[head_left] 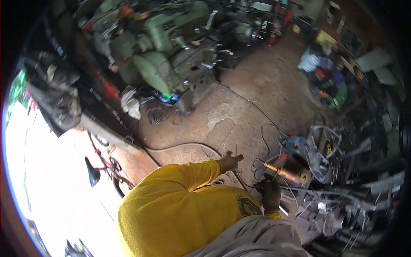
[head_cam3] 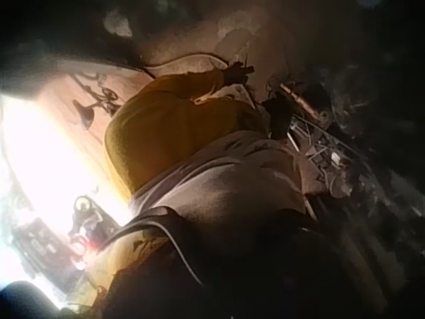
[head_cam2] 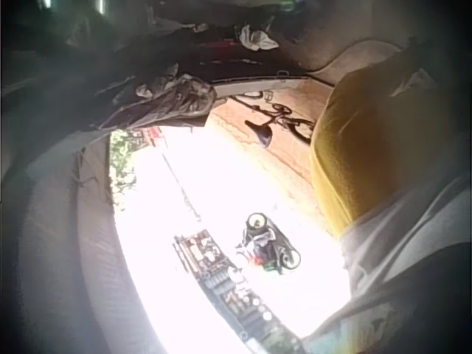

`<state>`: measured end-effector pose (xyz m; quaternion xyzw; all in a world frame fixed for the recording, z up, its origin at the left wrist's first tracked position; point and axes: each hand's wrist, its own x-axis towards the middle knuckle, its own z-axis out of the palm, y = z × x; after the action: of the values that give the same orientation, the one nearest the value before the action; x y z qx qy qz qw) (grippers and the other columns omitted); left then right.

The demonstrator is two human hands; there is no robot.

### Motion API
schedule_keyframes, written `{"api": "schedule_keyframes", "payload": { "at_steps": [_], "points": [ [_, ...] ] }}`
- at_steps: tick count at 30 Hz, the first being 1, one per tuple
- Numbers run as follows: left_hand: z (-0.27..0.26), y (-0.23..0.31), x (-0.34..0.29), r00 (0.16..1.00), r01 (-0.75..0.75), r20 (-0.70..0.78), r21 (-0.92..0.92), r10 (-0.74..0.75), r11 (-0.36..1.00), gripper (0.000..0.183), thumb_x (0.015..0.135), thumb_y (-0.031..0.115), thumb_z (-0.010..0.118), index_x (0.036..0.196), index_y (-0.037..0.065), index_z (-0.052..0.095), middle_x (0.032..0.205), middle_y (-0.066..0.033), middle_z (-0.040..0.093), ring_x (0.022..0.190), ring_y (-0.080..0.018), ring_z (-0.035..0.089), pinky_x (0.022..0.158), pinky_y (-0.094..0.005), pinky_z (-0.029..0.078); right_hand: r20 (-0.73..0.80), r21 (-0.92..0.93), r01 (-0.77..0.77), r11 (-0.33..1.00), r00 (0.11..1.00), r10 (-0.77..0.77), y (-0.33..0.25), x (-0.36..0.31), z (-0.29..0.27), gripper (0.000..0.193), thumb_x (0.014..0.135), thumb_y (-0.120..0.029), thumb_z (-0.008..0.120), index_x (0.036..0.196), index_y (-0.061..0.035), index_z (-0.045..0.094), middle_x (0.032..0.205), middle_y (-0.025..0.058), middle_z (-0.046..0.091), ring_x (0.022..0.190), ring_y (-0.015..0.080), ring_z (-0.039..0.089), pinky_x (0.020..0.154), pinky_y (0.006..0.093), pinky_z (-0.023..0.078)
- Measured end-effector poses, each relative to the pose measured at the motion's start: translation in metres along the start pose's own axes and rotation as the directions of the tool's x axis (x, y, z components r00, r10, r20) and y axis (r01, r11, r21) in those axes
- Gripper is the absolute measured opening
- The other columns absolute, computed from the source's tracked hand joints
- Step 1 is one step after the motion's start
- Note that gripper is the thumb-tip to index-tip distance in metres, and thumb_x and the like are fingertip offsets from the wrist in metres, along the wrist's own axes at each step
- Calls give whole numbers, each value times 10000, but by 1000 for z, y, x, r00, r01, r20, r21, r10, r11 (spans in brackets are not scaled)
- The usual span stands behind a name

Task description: The person handles curved metal wire structures on a workbench, uses a hammer to shape metal strips, and fits a large circular metal component onto the cage structure.

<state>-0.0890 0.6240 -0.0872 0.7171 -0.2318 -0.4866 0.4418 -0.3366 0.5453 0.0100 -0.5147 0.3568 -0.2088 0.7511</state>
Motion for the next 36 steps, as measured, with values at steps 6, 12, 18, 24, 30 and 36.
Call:
{"api": "schedule_keyframes", "payload": {
  "at_steps": [6, 12, 18, 24, 30, 36],
  "points": [
    [-50, -81, -23, 949, -297, -83, -552, 303, 779, 312, 1002, 254, 582, 1244, 59, 564, 705, -39, 474, 593, -187, 493, 610, -373, 493, 149, 82, -16, 996, 989, 3, 21, 57, 21, 313, 1011, -180, 547, 1267, -1, 560, 887, 67, 658, 780, 190, 661, 763, 324, 577],
    [-84, 29, -123, 923, -143, -370, -592, -110, 793, 265, 998, 327, 565, 1117, 105, 645, 661, 11, 474, 522, -112, 443, 471, -299, 416, 261, -229, -96, 969, 953, 156, 24, 96, -9, 316, 1001, -201, 547, 1262, -28, 583, 930, 72, 663, 826, 194, 662, 788, 342, 565],
    [-66, -42, -180, 691, -233, -716, -352, -101, 906, 344, 994, 341, 552, 1199, 81, 648, 768, -61, 590, 600, -145, 581, 499, -315, 490, 376, -638, 14, 770, 878, 296, 24, 135, -9, 320, 990, -223, 547, 1257, -54, 606, 974, 77, 668, 872, 198, 662, 814, 360, 553],
    [-44, -91, -275, 451, -304, -862, -390, -229, 869, 402, 987, 382, 530, 1199, 60, 644, 767, -83, 621, 643, -175, 635, 539, -346, 530, 383, -910, 254, 328, 819, 427, 18, 157, 8, 327, 980, -244, 546, 1251, -81, 629, 1017, 82, 674, 918, 203, 662, 840, 378, 541],
    [-41, -104, -295, 501, -314, -837, -411, -219, 856, 459, 992, 463, 512, 1223, 92, 652, 774, -70, 623, 597, -159, 591, 506, -325, 506, 545, -734, 673, -93, 666, 510, 65, 139, 50, 355, 954, -271, 542, 1256, -116, 644, 1092, 112, 673, 1021, 232, 649, 928, 421, 502],
    [-43, -61, -298, 754, -257, -656, -348, -38, 901, 405, 1021, 419, 509, 1264, 126, 649, 717, -11, 560, 555, -96, 523, 469, -268, 442, 916, -353, 914, 200, 293, 275, 189, 145, -10, 450, 929, -317, 536, 1346, -154, 571, 1313, 144, 587, 1216, 306, 559, 1071, 486, 415]
  ]
}}
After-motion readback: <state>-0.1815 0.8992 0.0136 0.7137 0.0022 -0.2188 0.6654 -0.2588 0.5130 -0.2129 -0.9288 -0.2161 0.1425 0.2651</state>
